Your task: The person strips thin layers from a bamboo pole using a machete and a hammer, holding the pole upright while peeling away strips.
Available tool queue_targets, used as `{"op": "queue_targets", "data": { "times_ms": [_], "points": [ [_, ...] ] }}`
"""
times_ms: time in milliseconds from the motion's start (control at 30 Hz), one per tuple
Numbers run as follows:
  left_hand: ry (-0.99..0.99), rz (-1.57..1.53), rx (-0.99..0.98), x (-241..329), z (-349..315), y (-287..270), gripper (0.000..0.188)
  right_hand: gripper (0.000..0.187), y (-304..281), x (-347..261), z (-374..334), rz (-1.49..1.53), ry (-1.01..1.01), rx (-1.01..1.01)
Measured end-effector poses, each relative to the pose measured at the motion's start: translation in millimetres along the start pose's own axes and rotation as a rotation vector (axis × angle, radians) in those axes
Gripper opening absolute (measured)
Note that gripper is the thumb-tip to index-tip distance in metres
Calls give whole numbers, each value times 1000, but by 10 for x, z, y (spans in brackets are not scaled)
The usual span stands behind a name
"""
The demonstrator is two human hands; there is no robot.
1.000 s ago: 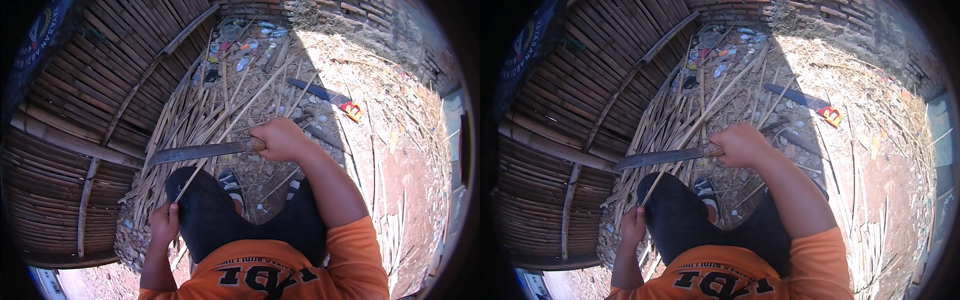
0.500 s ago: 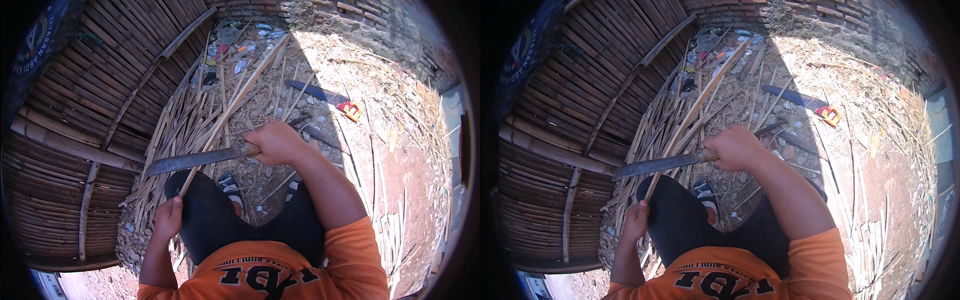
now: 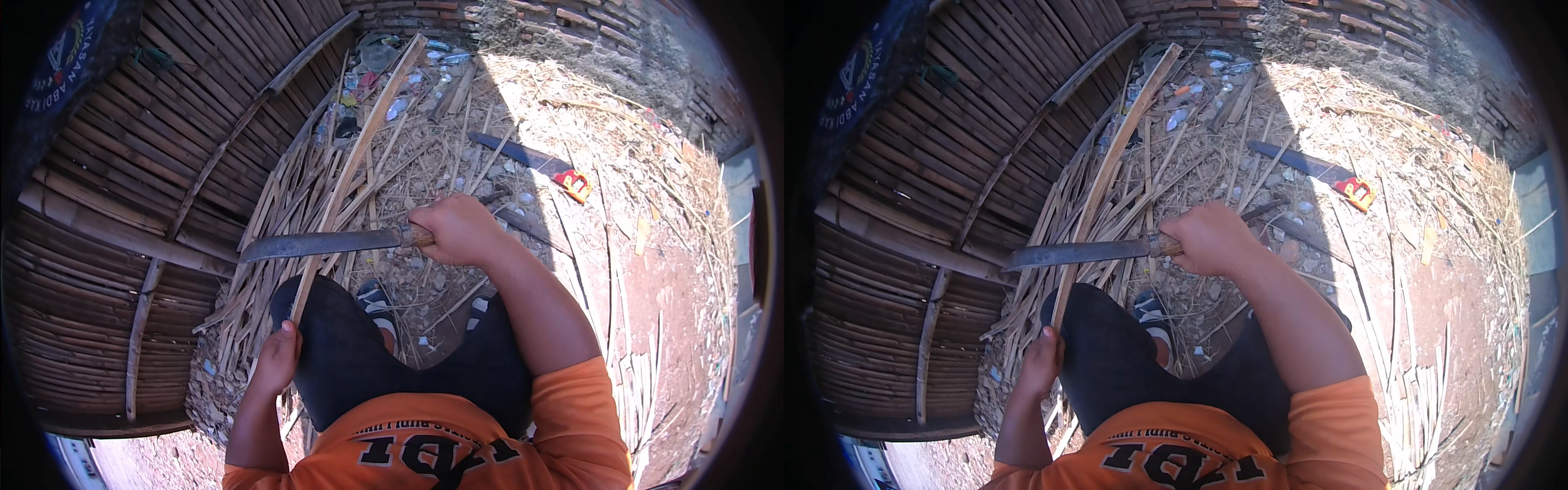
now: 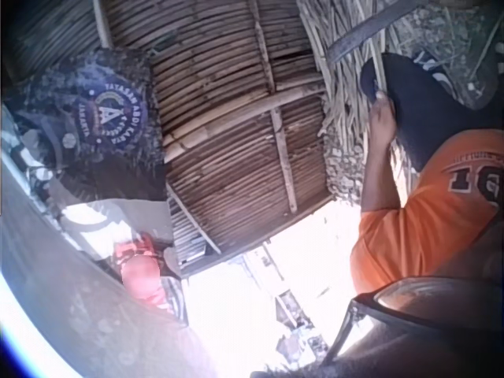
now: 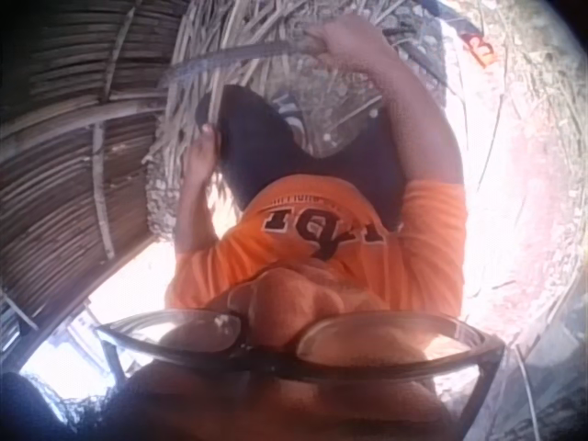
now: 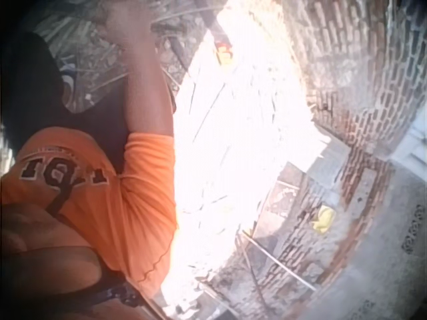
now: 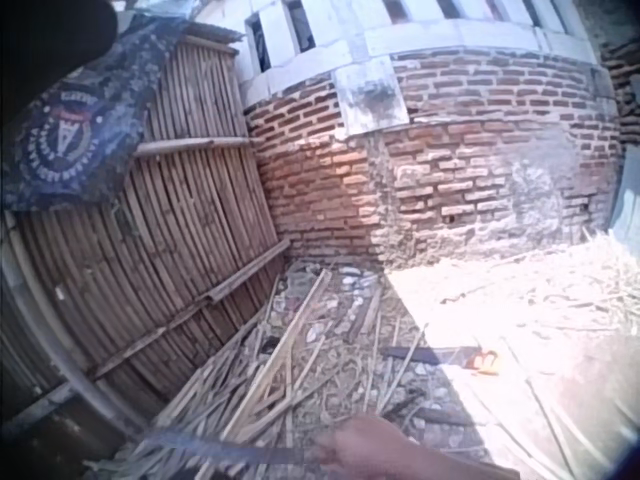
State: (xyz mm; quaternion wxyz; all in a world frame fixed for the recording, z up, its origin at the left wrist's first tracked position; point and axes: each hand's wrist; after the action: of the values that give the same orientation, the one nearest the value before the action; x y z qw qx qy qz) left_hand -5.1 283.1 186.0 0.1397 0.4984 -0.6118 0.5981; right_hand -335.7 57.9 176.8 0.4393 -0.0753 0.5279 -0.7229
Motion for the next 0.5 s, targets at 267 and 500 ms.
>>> {"op": "queue_targets", "data": {
  "times_ms": [267, 500],
  "points": [
    [149, 69, 92, -58, -1, 31, 57, 22, -61, 250, 46, 115, 191, 37],
    [180, 115, 113, -46, 42, 241, 59, 30, 113, -83, 50, 52, -15, -10]
  ]
}}
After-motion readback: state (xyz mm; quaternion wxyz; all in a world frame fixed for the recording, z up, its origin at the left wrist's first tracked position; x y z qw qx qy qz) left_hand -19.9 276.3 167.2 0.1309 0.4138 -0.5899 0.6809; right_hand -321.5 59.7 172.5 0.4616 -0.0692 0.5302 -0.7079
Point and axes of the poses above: each hand's wrist, its own z-axis towards the middle knuckle, its own y-axis out of the palm, x = y × z, and after that the axes turned 13 degrees about x, right-handed
